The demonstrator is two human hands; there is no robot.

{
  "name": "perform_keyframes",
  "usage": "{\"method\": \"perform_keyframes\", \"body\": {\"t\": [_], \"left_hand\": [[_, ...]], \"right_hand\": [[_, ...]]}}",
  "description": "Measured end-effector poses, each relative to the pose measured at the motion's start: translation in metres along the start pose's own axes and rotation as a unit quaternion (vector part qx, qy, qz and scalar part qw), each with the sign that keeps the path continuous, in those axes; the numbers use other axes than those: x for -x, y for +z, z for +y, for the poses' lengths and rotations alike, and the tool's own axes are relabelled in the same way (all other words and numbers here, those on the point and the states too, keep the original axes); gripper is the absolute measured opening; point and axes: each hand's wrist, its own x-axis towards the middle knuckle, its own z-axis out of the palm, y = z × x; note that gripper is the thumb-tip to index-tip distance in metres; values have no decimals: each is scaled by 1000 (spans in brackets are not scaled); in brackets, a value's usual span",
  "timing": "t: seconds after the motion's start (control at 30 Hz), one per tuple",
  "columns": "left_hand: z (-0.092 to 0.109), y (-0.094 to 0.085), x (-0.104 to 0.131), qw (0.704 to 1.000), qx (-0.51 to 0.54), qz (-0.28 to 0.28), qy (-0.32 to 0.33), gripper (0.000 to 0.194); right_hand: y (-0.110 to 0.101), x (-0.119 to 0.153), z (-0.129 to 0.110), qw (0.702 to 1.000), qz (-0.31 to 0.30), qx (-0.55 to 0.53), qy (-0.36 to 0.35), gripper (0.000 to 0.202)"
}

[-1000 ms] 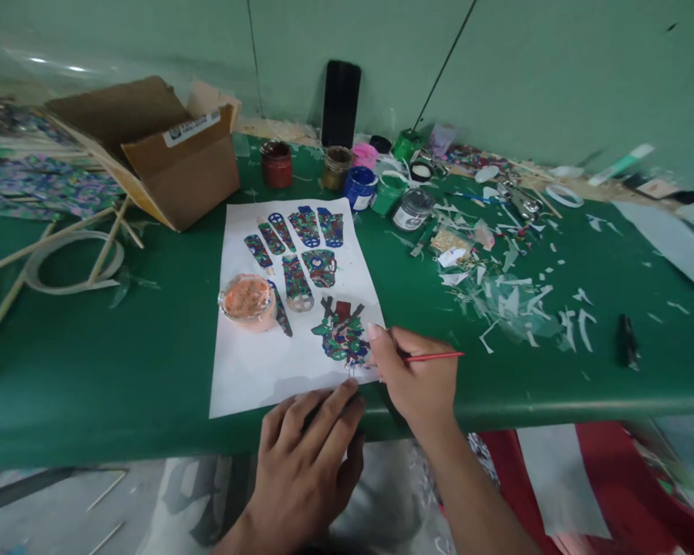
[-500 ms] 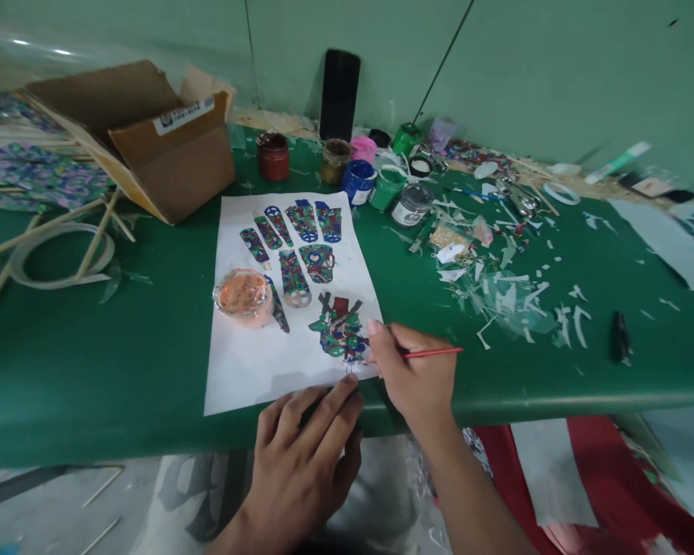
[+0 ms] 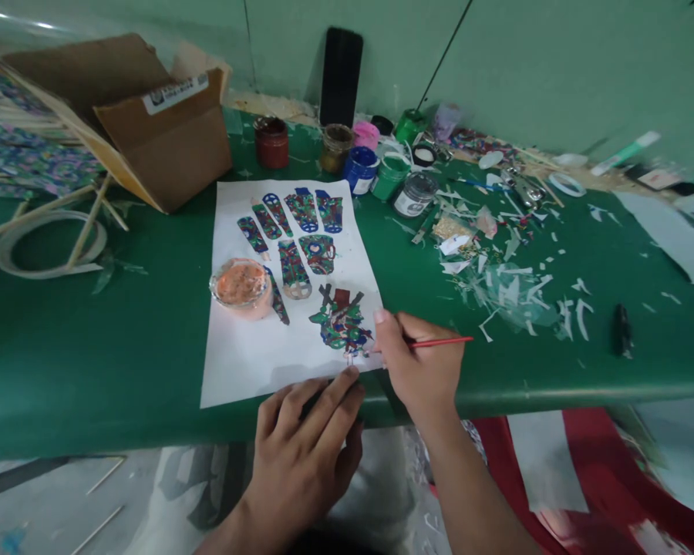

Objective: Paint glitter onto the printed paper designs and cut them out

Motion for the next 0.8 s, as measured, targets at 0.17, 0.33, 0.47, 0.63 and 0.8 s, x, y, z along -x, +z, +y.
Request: {"method": "perform_keyframes", "body": {"t": [0.17,0.33,0.47,0.63,0.8], "left_hand": [[0,0,-1,1000,-5,1,3,21],[1,1,0,1000,-5,7,7,21],[1,0,0,1000,-6,6,5,22],[0,0,0,1000,-9,-3,1,22],[0,0,0,1000,-7,-8,4,21]], "right_hand": [[0,-1,0,1000,-11,-1,-1,48],[0,0,0,1000,-6,-1,0,48],[0,0,0,1000,-8,-5,0,48],[0,-1,-1,1000,-1,5,-10,47],[-3,2,-2,1000,24,-5,-3,45]]}}
